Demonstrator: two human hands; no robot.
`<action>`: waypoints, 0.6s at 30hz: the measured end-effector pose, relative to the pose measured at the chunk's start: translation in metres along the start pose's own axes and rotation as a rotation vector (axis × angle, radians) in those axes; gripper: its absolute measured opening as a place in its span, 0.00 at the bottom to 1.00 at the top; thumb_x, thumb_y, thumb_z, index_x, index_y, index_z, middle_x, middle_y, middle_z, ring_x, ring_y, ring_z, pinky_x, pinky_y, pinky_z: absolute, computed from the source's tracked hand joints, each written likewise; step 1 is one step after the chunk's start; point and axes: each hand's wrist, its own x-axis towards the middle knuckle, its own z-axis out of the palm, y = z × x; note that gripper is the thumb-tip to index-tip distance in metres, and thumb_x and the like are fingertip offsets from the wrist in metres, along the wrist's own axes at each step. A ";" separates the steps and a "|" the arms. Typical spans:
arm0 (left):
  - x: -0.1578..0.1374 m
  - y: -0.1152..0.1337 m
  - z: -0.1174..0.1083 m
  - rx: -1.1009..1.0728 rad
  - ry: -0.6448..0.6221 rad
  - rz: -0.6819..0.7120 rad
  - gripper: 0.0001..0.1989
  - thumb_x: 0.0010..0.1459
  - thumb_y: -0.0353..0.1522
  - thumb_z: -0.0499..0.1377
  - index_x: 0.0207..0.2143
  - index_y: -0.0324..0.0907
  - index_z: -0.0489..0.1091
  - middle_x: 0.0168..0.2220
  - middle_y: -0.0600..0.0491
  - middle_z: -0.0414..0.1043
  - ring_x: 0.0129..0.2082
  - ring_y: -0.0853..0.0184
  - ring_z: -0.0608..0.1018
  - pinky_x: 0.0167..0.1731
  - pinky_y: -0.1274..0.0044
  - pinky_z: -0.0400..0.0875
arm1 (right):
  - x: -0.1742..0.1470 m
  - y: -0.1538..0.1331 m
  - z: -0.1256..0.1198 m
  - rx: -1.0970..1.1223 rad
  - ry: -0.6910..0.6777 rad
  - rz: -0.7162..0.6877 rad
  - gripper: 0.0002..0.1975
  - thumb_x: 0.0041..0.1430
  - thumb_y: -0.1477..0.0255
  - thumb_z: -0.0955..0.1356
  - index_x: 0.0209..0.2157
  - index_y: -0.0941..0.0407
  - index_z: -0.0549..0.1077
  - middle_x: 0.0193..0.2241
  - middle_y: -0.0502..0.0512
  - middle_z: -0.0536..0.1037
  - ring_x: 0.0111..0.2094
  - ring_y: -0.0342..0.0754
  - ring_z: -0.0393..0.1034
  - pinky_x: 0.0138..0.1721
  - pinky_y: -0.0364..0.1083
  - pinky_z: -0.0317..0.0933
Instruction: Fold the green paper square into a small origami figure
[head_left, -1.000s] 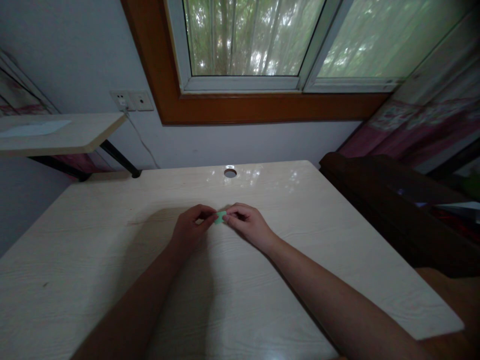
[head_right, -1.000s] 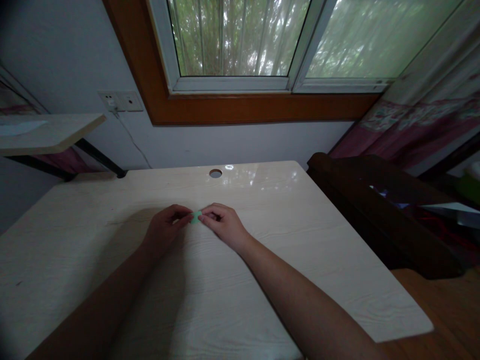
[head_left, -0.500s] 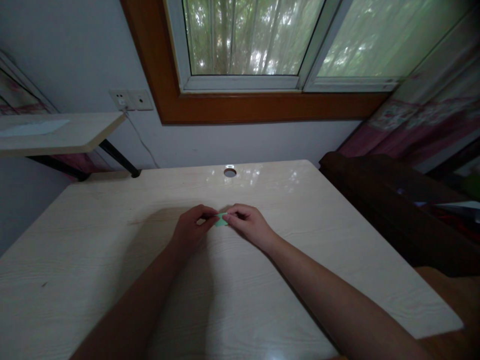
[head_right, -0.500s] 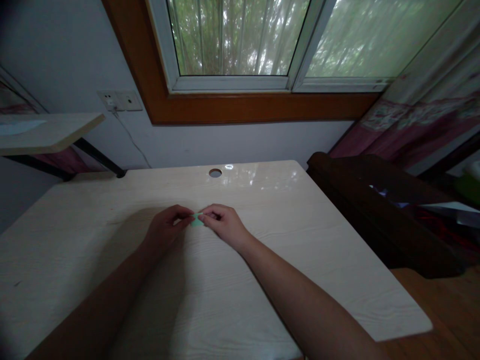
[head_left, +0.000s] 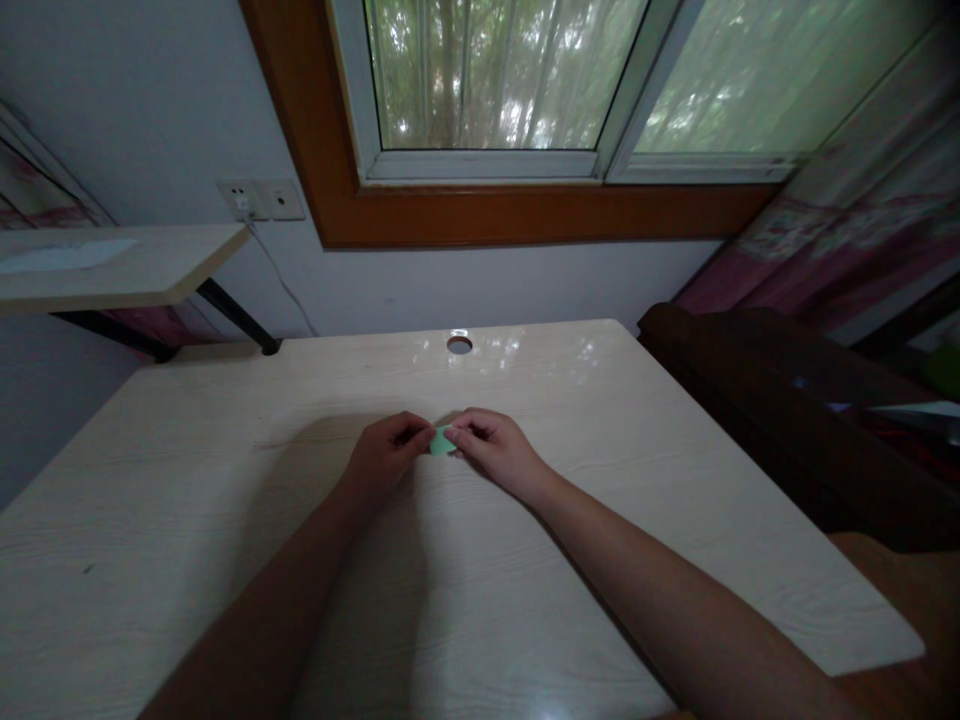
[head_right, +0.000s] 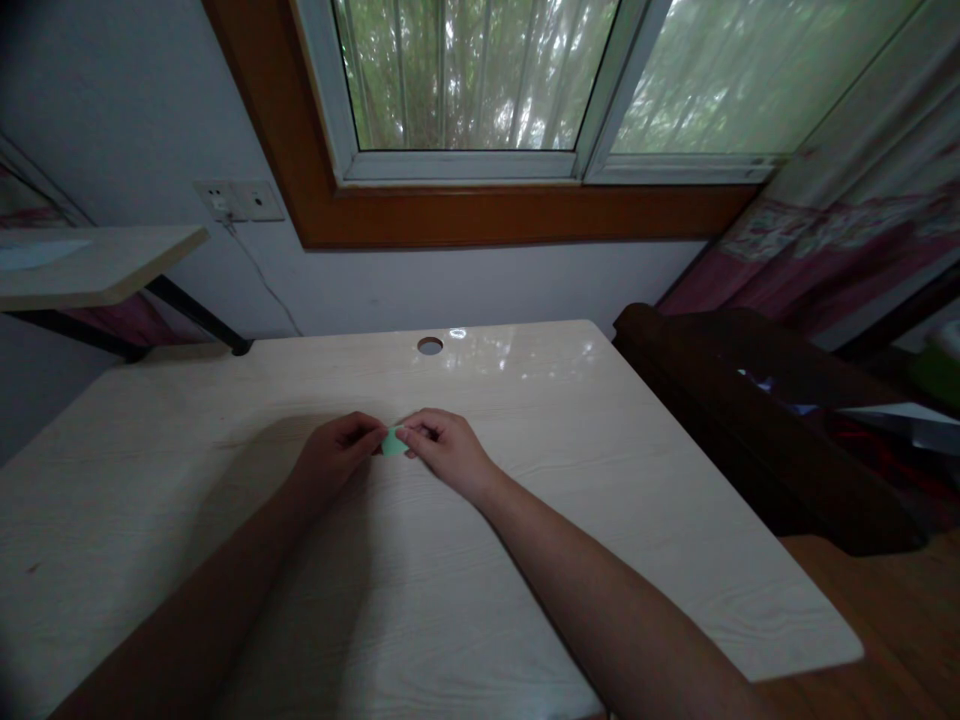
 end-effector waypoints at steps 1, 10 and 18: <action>0.000 -0.001 0.000 -0.010 0.003 -0.004 0.13 0.57 0.41 0.59 0.31 0.40 0.75 0.27 0.52 0.76 0.28 0.67 0.77 0.31 0.78 0.71 | 0.000 0.000 0.000 -0.011 0.000 -0.003 0.13 0.60 0.62 0.68 0.33 0.58 0.77 0.26 0.52 0.76 0.27 0.43 0.69 0.31 0.42 0.63; -0.001 0.002 -0.001 -0.109 0.047 -0.041 0.11 0.56 0.39 0.60 0.30 0.40 0.74 0.27 0.53 0.76 0.28 0.67 0.77 0.32 0.77 0.73 | 0.000 0.003 -0.001 -0.065 0.016 -0.007 0.12 0.61 0.64 0.67 0.34 0.58 0.77 0.27 0.53 0.76 0.29 0.44 0.69 0.32 0.42 0.62; 0.000 0.003 -0.003 -0.108 0.034 -0.044 0.11 0.56 0.39 0.60 0.30 0.40 0.72 0.27 0.54 0.74 0.28 0.68 0.75 0.32 0.78 0.71 | 0.001 0.001 0.000 -0.058 -0.019 -0.022 0.12 0.62 0.64 0.66 0.33 0.58 0.75 0.27 0.53 0.76 0.30 0.45 0.69 0.34 0.43 0.63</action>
